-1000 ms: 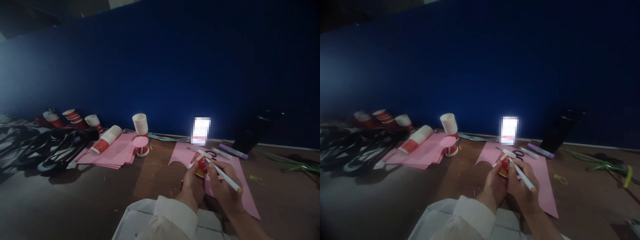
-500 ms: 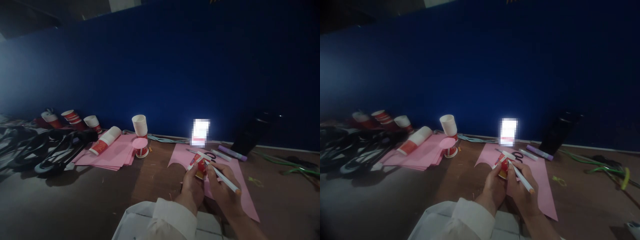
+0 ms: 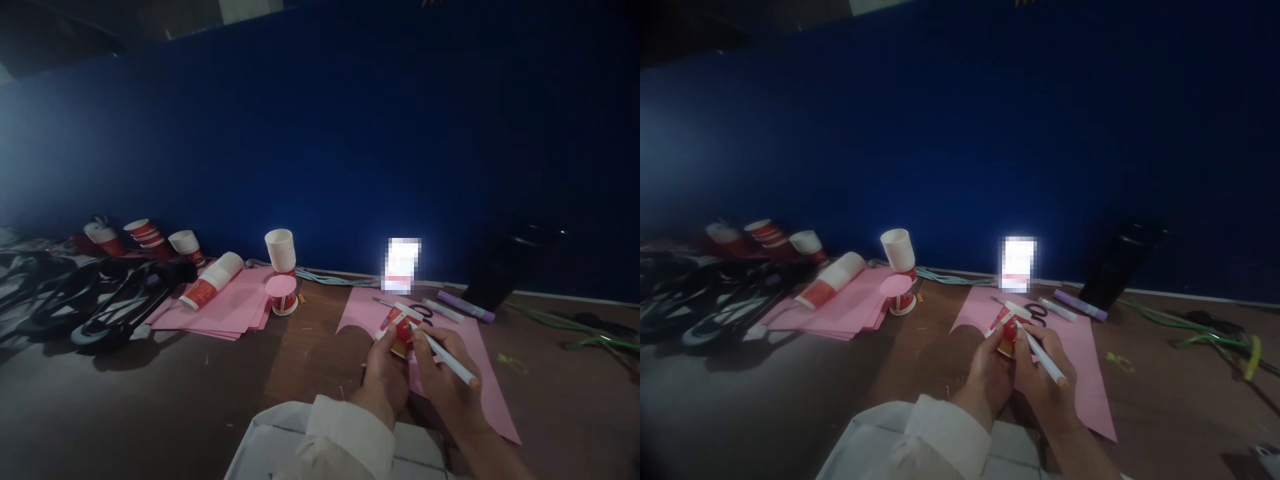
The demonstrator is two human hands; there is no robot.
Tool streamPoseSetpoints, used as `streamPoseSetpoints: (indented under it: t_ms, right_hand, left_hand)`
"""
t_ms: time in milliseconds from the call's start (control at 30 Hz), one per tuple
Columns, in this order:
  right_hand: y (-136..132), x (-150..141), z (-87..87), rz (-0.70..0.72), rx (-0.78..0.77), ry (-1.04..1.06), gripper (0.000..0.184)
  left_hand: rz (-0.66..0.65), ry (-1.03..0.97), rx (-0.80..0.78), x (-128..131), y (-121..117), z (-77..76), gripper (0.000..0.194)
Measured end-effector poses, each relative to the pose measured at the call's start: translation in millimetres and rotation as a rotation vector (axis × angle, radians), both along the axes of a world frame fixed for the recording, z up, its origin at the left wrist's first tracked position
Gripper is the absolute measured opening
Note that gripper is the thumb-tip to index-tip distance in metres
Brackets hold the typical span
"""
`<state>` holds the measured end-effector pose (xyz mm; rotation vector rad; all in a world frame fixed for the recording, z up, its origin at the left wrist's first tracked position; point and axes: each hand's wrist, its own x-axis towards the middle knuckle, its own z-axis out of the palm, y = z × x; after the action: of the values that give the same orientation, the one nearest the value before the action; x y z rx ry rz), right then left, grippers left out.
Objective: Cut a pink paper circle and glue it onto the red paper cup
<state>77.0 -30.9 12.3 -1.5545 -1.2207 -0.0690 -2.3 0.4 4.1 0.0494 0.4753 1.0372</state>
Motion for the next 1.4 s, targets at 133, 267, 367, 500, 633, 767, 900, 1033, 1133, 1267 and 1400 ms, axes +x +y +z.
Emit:
streamPoseSetpoints:
  t_ms: [133, 267, 367, 500, 633, 767, 900, 1033, 1133, 1267, 1400]
  right_hand:
    - [1, 2, -4.2, -0.011, -0.024, -0.034, 0.029]
    - [0, 4, -7.3, 0.023, -0.005, -0.050, 0.028]
    - [-1, 5, -8.4, 0.012, -0.015, -0.057, 0.029]
    - [0, 5, -9.8, 0.009, -0.032, -0.047, 0.031]
    - [1, 4, -10.9, 0.009, -0.026, -0.066, 0.031]
    - [1, 4, -11.7, 0.030, -0.020, -0.076, 0.030]
    - [-1, 5, -12.5, 0.045, -0.035, -0.092, 0.029]
    - [-1, 5, -13.9, 0.044, -0.050, -0.097, 0.027]
    - [-1, 5, -15.2, 0.050, -0.027, -0.127, 0.025]
    - [-2, 5, -14.7, 0.050, -0.034, -0.138, 0.026]
    - [-3, 4, -12.3, 0.042, -0.074, -0.117, 0.027]
  left_hand:
    - [0.017, -0.020, -0.025, 0, -1, 3.5, 0.022]
    - [0.014, -0.019, -0.015, 0, 0, 2.1, 0.023]
    - [-0.010, -0.012, -0.017, 0, 0, -0.3, 0.026]
    - [-0.017, -0.018, 0.002, -1, 0, 0.6, 0.028]
    - [-0.025, -0.041, -0.018, -2, -1, 5.1, 0.031]
    - [-0.031, -0.034, -0.056, -2, -1, 8.1, 0.034]
    - [-0.039, -0.039, -0.084, -1, 0, 7.5, 0.033]
    - [-0.043, -0.008, -0.108, -1, 1, 5.3, 0.028]
    - [-0.045, -0.019, -0.100, -1, 1, 4.4, 0.029]
    - [-0.060, -0.037, -0.127, -1, 2, 4.9, 0.030]
    - [-0.072, -0.024, -0.157, -2, 3, 5.6, 0.031]
